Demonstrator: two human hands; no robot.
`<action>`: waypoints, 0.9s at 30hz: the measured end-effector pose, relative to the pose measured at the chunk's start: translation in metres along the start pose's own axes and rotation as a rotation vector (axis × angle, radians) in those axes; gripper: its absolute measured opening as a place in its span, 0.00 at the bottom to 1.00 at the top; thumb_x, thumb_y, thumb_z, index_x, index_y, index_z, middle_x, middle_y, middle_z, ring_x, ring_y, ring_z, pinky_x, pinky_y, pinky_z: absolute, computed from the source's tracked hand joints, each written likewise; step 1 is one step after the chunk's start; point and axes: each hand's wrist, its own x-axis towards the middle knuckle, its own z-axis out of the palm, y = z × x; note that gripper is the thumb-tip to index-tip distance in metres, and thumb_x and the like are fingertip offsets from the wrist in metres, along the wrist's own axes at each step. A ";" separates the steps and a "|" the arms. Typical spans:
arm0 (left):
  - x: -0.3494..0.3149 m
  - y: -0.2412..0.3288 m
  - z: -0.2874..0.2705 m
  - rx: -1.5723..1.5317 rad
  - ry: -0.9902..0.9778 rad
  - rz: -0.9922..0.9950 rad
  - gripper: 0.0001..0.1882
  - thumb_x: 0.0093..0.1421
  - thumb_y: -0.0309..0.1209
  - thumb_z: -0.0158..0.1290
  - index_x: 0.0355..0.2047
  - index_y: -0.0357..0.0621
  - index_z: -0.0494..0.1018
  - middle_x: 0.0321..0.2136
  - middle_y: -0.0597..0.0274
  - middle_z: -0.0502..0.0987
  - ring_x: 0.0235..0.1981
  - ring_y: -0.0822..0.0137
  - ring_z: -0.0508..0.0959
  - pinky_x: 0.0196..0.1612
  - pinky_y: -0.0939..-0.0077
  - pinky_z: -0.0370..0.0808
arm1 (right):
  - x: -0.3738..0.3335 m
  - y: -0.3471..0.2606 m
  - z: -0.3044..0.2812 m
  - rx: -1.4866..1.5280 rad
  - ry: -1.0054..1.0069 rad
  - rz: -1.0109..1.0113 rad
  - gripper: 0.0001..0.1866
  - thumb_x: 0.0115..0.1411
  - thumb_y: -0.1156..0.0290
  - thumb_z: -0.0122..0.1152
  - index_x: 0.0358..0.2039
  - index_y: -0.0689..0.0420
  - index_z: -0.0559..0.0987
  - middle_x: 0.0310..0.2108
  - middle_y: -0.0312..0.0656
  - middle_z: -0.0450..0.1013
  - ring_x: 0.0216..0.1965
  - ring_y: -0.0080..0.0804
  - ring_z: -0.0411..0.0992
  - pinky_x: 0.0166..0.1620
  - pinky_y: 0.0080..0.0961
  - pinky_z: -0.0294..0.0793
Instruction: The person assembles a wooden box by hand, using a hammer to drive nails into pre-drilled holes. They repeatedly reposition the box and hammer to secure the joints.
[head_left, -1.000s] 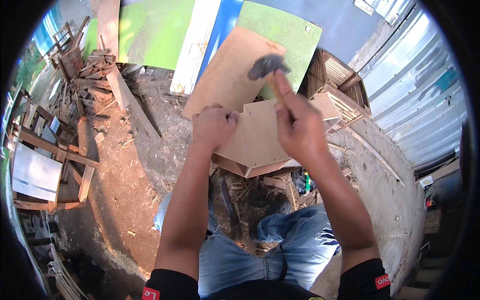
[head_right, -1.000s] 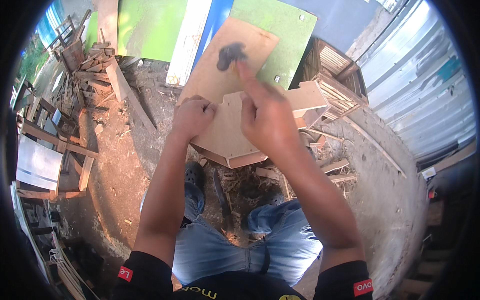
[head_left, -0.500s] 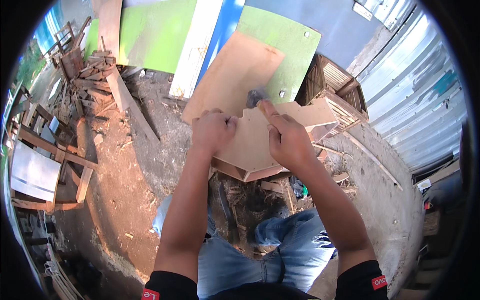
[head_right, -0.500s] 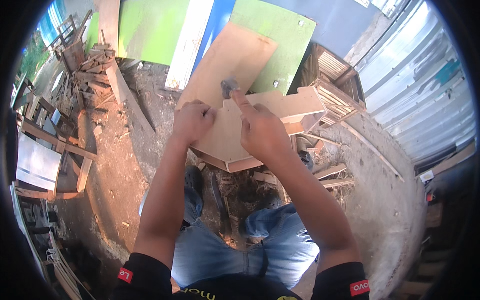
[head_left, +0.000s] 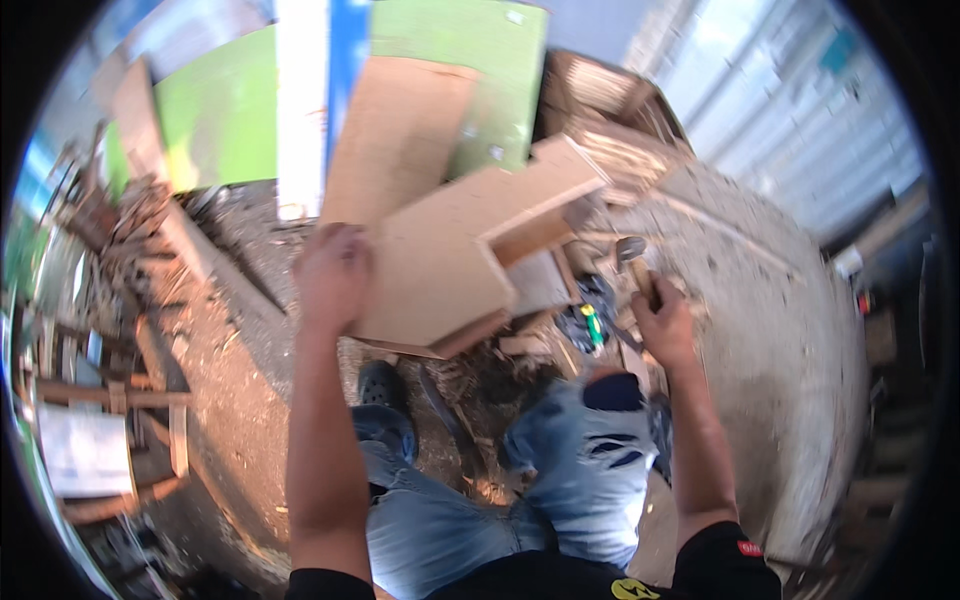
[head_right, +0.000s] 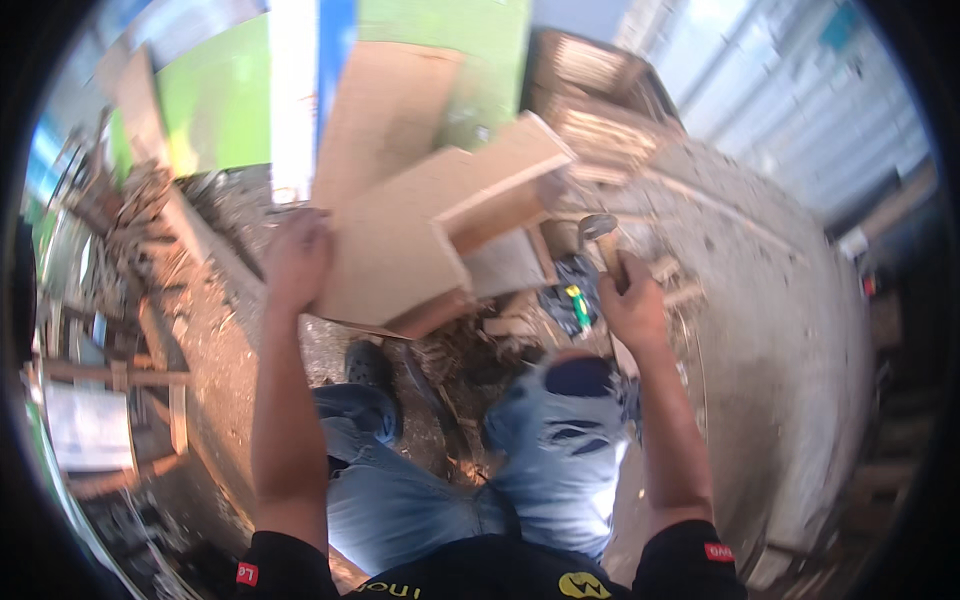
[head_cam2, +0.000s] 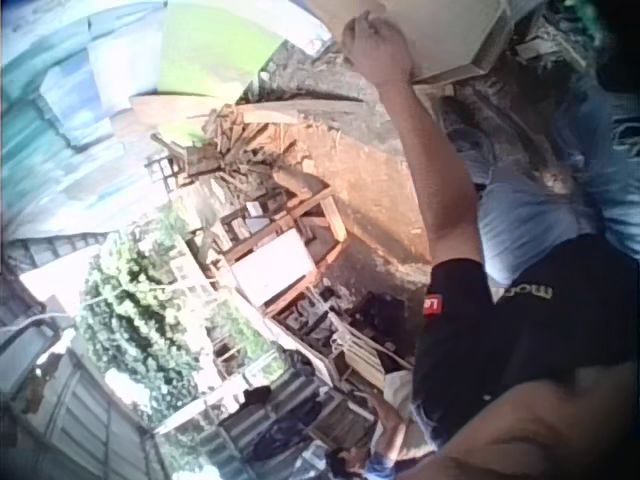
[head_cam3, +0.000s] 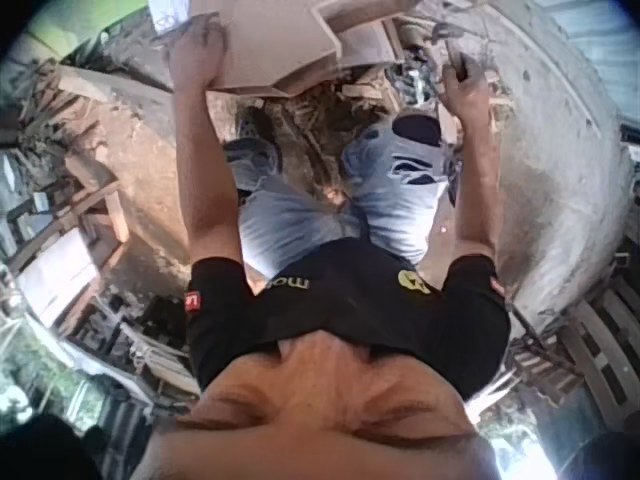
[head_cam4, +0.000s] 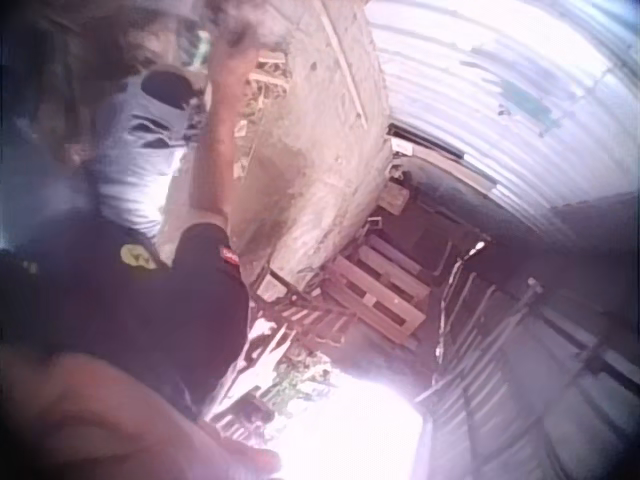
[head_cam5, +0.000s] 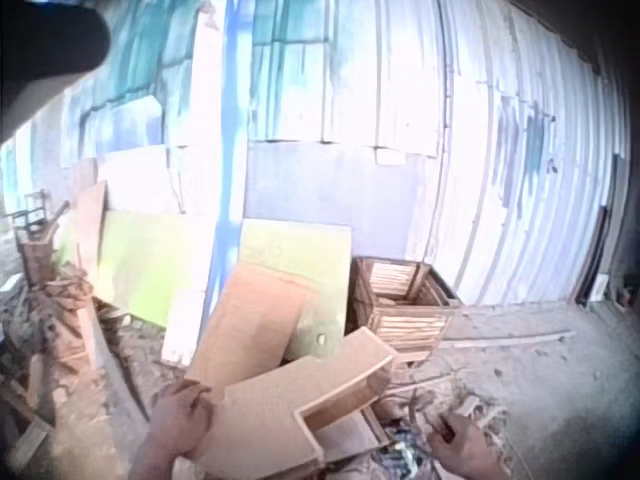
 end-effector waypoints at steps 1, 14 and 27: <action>0.001 -0.001 0.003 -0.006 0.037 0.057 0.13 0.65 0.34 0.51 0.44 0.44 0.80 0.46 0.52 0.79 0.44 0.52 0.80 0.51 0.62 0.76 | -0.020 0.037 0.005 -0.120 0.039 0.069 0.18 0.60 0.69 0.60 0.50 0.61 0.77 0.35 0.53 0.77 0.32 0.43 0.76 0.38 0.36 0.75; 0.010 -0.017 -0.004 -0.191 -0.301 -0.311 0.24 0.75 0.45 0.39 0.47 0.35 0.74 0.39 0.58 0.76 0.39 0.67 0.73 0.47 0.69 0.71 | -0.255 0.244 0.161 -0.082 -0.579 0.854 0.21 0.58 0.62 0.64 0.52 0.51 0.77 0.55 0.48 0.70 0.57 0.51 0.71 0.57 0.44 0.73; 0.009 -0.021 -0.015 -0.054 -0.233 -0.344 0.30 0.74 0.49 0.35 0.59 0.33 0.69 0.52 0.48 0.73 0.53 0.55 0.72 0.57 0.61 0.68 | -0.252 0.339 0.157 -0.228 -0.147 1.214 0.16 0.60 0.69 0.57 0.48 0.47 0.80 0.49 0.49 0.75 0.51 0.52 0.75 0.52 0.46 0.75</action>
